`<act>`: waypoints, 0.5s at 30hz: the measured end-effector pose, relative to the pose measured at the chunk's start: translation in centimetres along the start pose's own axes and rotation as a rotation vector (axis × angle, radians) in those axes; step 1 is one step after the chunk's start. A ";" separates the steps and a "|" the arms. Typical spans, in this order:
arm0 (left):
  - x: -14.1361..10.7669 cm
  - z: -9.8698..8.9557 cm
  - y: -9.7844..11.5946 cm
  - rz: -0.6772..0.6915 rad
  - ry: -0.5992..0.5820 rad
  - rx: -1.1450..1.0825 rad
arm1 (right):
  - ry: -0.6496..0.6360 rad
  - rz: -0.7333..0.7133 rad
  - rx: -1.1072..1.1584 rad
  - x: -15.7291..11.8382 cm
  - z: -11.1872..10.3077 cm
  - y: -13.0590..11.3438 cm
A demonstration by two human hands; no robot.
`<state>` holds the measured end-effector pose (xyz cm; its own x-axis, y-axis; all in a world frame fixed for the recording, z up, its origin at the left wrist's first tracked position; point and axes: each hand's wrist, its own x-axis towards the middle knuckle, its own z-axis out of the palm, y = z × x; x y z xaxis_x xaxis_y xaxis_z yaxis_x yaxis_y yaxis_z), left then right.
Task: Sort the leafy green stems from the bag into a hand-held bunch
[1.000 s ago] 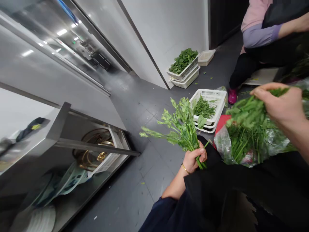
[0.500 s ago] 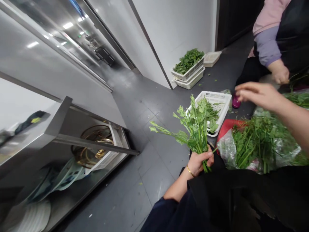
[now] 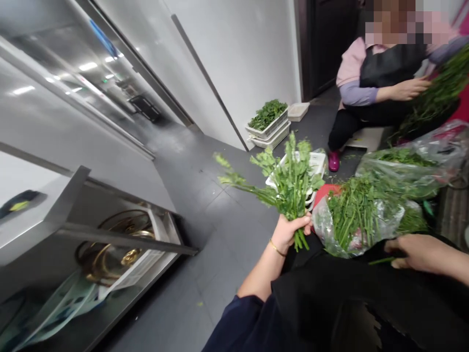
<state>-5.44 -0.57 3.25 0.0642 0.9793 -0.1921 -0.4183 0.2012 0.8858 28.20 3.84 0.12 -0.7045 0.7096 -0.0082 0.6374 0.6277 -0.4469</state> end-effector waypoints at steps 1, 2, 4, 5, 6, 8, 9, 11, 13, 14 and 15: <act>-0.1 0.0 0.1 -0.001 -0.016 0.005 | 0.038 0.075 -0.059 0.1 0.1 -0.2; -0.3 0.3 0.0 -0.002 -0.035 0.016 | 0.055 0.140 -0.056 0.7 0.1 -1.0; -0.8 1.1 -0.5 -0.024 -0.086 0.059 | 0.075 0.183 0.133 3.2 0.1 -4.2; -1.0 1.6 -0.8 -0.038 -0.109 0.079 | 0.066 0.177 0.348 4.7 0.1 -6.1; -1.3 2.2 -1.1 -0.044 -0.124 0.092 | 0.066 0.182 0.554 6.1 0.0 -7.9; -1.8 3.0 -1.5 -0.058 -0.141 0.077 | 0.096 0.186 0.657 8.4 -0.2 -10.5; -2.0 3.2 -1.6 -0.063 -0.135 0.056 | 0.125 0.194 0.677 9.1 -0.2 -11.1; -2.1 3.2 -1.5 -0.079 -0.112 0.003 | 0.193 0.210 0.695 9.7 -0.2 -11.2; -2.1 3.0 -1.6 -0.087 -0.082 -0.054 | 0.234 0.216 0.736 9.6 0.0 -10.5; -2.0 2.8 -1.6 -0.088 -0.063 -0.082 | 0.242 0.216 0.762 9.5 0.2 -10.2; -1.8 2.7 -1.7 -0.081 -0.037 -0.105 | 0.244 0.217 0.788 9.5 0.5 -10.0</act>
<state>-2.44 -2.63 3.21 0.1343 0.9604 -0.2440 -0.5025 0.2782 0.8186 15.04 4.14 4.08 -0.4472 0.8943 -0.0129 0.2835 0.1281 -0.9504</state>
